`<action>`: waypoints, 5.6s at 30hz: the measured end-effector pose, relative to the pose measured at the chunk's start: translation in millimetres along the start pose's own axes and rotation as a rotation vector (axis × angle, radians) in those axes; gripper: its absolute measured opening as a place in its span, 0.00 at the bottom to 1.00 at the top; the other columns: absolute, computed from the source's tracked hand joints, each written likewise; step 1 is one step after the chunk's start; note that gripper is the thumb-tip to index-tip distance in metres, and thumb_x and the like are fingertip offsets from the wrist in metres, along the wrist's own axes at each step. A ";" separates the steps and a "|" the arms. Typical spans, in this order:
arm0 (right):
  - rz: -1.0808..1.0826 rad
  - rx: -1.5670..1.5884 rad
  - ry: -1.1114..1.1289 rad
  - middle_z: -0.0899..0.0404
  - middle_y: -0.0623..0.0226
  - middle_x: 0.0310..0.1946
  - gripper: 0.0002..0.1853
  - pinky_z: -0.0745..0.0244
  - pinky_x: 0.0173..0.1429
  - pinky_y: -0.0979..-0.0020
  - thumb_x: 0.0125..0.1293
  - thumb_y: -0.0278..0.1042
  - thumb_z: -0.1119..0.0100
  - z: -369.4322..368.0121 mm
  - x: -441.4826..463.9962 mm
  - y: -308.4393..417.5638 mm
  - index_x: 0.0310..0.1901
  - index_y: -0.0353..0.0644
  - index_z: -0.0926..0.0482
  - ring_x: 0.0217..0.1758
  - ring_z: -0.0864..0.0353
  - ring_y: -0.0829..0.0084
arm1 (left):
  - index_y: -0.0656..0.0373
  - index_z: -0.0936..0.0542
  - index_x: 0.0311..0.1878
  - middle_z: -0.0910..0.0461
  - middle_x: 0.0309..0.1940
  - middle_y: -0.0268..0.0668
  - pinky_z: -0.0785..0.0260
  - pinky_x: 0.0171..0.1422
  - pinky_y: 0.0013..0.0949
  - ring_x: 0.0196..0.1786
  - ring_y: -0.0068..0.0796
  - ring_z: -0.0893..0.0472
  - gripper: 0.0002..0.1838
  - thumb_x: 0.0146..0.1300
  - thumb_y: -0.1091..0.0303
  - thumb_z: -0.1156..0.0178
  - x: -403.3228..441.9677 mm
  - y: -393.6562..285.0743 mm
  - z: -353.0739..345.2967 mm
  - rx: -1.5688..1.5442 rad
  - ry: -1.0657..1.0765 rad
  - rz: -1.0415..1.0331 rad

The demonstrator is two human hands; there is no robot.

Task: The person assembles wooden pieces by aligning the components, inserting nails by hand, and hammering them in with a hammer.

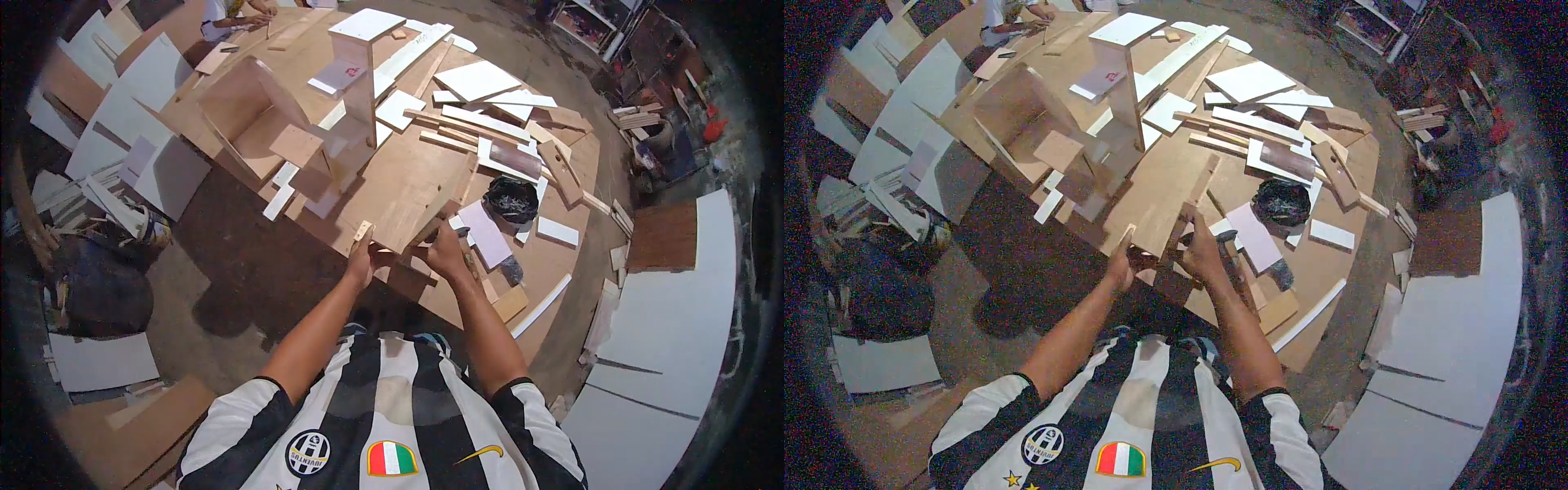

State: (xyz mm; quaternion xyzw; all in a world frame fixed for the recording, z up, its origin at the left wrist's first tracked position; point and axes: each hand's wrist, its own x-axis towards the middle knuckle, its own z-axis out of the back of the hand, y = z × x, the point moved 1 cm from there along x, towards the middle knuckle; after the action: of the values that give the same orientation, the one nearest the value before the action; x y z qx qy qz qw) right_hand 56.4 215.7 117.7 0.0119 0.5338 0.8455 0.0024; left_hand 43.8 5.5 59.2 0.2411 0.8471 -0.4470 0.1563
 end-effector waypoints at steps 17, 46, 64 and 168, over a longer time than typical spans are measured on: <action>-0.223 -0.025 -0.140 0.26 0.48 0.63 0.53 0.20 0.54 0.60 0.45 0.31 0.21 -9.2 -25.5 8.7 0.73 0.43 0.41 0.52 0.16 0.57 | 0.66 0.22 0.43 0.16 0.35 0.47 0.17 0.43 0.39 0.38 0.40 0.12 0.25 0.75 0.48 0.48 13.8 -17.5 19.4 0.227 0.058 0.030; -0.269 0.124 0.030 0.26 0.46 0.63 0.46 0.24 0.64 0.59 0.51 0.41 0.21 -15.1 -88.6 -47.5 0.72 0.44 0.35 0.63 0.21 0.54 | 0.64 0.24 0.49 0.16 0.37 0.47 0.18 0.40 0.39 0.35 0.40 0.14 0.25 0.76 0.46 0.51 -35.3 43.1 -14.9 -0.070 -0.239 -0.176; -0.313 -0.164 -0.187 0.22 0.46 0.53 0.25 0.27 0.60 0.55 0.63 0.36 0.38 75.9 -134.9 -167.5 0.62 0.38 0.25 0.55 0.22 0.47 | 0.60 0.22 0.61 0.20 0.39 0.37 0.25 0.34 0.29 0.33 0.25 0.21 0.20 0.71 0.61 0.41 11.3 228.7 -99.8 0.712 -0.105 0.140; -0.519 0.093 -0.456 0.16 0.56 0.39 0.23 0.21 0.44 0.65 0.64 0.35 0.36 55.4 -127.7 -218.5 0.60 0.39 0.24 0.40 0.15 0.66 | 0.65 0.31 0.69 0.20 0.53 0.48 0.27 0.59 0.40 0.53 0.38 0.20 0.34 0.65 0.56 0.35 18.5 215.0 -109.5 0.891 -0.043 0.061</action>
State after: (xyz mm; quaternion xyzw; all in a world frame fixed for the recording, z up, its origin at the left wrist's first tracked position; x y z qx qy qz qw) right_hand 183.4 357.6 -58.1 0.0645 0.5427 0.7670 0.3360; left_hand 140.8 205.7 -35.9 0.3003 0.5610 -0.7684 0.0680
